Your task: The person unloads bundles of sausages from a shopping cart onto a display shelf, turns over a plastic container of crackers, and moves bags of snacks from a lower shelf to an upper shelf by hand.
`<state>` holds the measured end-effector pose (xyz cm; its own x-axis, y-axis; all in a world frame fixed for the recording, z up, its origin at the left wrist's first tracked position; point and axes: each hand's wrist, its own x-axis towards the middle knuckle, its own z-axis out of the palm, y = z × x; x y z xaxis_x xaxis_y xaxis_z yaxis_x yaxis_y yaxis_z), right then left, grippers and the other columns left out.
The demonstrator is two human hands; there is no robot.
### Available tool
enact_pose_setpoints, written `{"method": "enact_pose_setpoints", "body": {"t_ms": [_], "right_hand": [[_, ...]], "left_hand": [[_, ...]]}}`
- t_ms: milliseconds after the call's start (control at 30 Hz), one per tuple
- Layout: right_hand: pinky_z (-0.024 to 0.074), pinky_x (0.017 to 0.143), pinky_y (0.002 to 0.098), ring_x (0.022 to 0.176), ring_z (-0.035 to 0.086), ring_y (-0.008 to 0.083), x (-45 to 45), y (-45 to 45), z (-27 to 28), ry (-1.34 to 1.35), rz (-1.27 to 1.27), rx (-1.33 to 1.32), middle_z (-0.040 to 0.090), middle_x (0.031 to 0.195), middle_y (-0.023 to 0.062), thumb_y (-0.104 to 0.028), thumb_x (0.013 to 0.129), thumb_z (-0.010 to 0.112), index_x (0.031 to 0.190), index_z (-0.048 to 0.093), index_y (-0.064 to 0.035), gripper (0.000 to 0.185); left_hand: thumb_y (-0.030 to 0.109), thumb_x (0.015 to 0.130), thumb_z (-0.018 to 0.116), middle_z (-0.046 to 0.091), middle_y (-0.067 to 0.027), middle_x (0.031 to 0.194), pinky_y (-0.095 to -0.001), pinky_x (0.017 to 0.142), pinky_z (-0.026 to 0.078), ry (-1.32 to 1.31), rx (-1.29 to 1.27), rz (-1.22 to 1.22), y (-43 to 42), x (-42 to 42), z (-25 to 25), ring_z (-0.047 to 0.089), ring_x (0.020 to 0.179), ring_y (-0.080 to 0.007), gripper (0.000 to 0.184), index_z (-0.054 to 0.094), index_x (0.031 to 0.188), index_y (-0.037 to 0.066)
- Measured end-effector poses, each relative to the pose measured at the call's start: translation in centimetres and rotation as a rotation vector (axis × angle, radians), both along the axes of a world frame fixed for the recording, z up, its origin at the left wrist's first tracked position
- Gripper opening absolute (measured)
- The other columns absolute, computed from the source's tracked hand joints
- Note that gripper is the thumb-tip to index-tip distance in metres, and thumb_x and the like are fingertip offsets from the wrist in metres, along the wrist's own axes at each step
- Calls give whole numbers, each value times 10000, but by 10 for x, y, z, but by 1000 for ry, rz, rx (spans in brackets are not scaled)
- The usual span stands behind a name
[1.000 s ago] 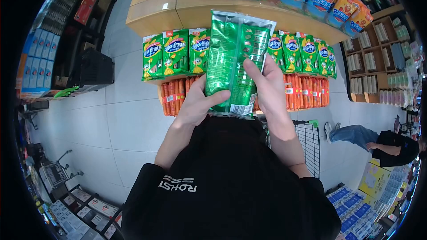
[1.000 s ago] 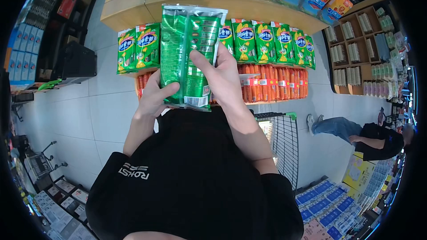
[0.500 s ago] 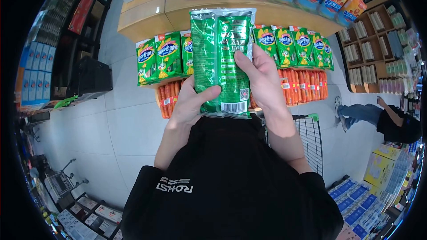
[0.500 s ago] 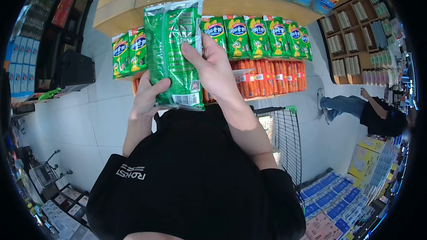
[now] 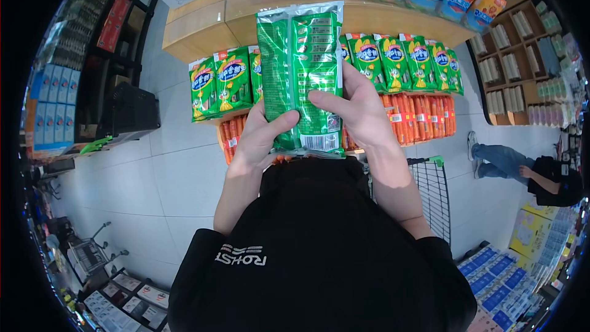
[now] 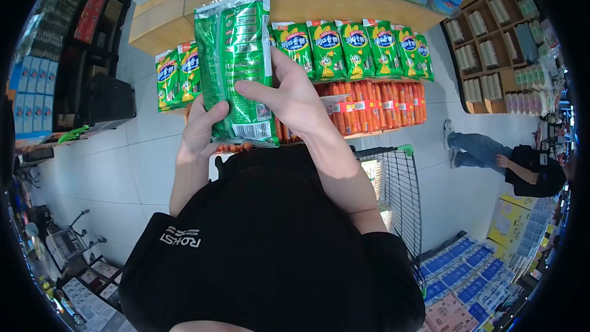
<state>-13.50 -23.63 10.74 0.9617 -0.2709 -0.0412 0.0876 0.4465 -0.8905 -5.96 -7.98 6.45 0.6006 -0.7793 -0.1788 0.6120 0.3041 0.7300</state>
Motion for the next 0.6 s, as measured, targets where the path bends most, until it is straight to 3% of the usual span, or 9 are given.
{"method": "enact_pose_setpoints", "body": {"t_ms": [300,600], "right_hand": [[457,841,268,969,560,114,0,-4,-2,7,-80,-152,584,1082,77,51,798,584,1236,421,39,467],[451,859,270,997,546,111,-1,-5,1,-45,-52,-8,570,1113,75,53,818,564,1274,392,31,488]], "left_hand": [[78,807,657,587,-107,1092,-322,834,488,-42,47,10,-9,-1,4,589,975,-171,447,462,1194,-32],[99,865,589,592,-112,1086,-314,787,523,-20,-2,10,-13,1,3,610,948,-170,372,460,1188,-33]]}}
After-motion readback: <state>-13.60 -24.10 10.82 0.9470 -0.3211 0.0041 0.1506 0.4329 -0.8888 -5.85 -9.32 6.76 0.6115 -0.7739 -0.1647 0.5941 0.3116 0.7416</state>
